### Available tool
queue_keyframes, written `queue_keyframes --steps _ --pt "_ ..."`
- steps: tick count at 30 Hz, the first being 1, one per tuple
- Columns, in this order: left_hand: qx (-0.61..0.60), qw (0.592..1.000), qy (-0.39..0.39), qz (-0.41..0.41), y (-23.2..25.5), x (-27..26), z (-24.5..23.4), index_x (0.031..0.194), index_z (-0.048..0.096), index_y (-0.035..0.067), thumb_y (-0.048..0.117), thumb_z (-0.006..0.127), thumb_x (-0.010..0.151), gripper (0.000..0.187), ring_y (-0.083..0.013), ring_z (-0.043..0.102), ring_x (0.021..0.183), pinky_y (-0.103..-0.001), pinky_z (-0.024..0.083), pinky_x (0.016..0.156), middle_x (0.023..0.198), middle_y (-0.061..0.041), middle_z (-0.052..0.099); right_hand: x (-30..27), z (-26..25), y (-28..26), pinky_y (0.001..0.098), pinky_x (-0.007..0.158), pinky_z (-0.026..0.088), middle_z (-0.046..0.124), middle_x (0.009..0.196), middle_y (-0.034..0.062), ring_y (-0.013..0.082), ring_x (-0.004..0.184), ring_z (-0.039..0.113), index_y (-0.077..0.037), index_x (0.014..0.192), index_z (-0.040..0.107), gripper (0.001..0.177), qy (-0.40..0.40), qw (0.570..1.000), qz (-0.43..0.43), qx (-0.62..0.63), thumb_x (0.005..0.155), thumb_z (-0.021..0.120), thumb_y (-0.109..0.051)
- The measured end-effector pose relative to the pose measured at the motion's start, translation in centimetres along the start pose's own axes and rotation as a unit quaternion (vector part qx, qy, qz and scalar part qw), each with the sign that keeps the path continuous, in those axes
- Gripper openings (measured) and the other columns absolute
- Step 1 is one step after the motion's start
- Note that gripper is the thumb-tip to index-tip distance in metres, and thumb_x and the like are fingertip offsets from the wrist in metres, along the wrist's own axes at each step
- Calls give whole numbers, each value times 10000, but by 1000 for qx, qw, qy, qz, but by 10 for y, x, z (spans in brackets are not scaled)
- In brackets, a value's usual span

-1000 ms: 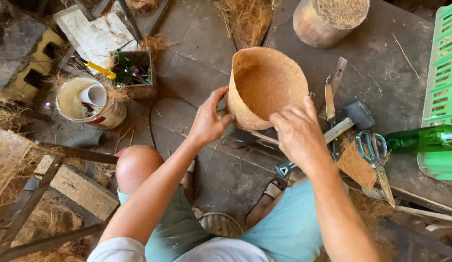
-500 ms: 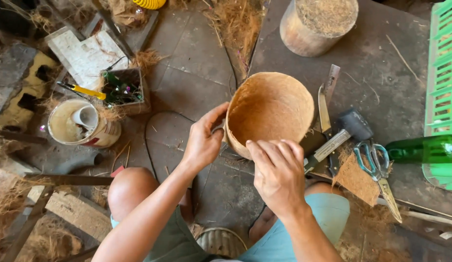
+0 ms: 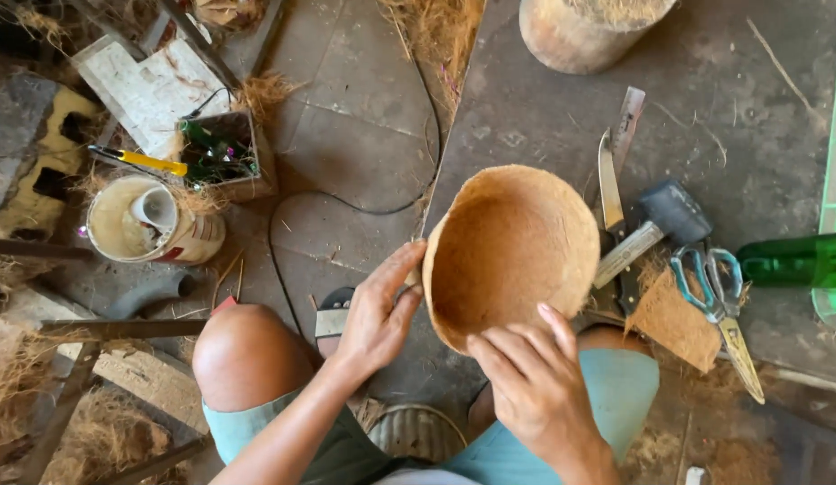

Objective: Smoothing and shaping a coconut fiber bowl using a glass bottle, a mallet, and a small hand tool.

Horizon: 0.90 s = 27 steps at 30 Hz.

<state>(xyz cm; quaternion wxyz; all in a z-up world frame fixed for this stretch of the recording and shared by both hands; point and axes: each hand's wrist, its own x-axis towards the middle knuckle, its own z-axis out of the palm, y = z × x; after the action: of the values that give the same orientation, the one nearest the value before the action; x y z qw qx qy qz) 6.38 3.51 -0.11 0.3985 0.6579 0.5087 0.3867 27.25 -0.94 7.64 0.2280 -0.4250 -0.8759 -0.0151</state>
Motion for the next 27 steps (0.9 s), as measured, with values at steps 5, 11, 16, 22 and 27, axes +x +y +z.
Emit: queue_keyframes --steps 5,11,16,22,27 --pt "44 997 59 12 -17 -10 5 1418 498 58 196 439 983 460 -341 513 1354 -466 404 1109 1442 -169 549 11 7 -5 508 1074 345 652 988 17 199 862 624 -96 1062 653 223 39 999 5 3 973 461 -25" --pt "-143 982 105 -61 3 -16 3 1367 567 63 259 466 990 437 -256 491 1387 -408 371 1154 1449 -131 557 26 -1 -14 471 1075 342 676 941 35 198 817 629 -86 991 692 171 115 993 8 -17 986 524 -51" --pt "-205 970 69 -109 8 4 0 1474 386 11 580 263 968 771 -277 366 1456 -425 284 1197 1542 -181 410 40 24 -23 414 1005 338 682 922 2 178 816 615 -101 1011 695 155 129 990 42 -29 995 544 -72" --pt "-225 972 34 -54 3 27 8 1514 262 -14 646 133 962 870 -311 250 1502 -436 224 1230 1594 -204 283 40 49 -15 461 1107 238 728 963 -15 175 907 634 -122 1076 699 121 164 982 69 -66 985 628 -88" --pt "-263 963 19 -49 0 34 16 1535 202 8 647 144 964 859 -291 174 1527 -431 189 1245 1624 -185 219 33 48 0 512 1216 96 737 1006 -16 203 1008 653 -124 1127 703 187 163 981 73 -79 994 617 -24"
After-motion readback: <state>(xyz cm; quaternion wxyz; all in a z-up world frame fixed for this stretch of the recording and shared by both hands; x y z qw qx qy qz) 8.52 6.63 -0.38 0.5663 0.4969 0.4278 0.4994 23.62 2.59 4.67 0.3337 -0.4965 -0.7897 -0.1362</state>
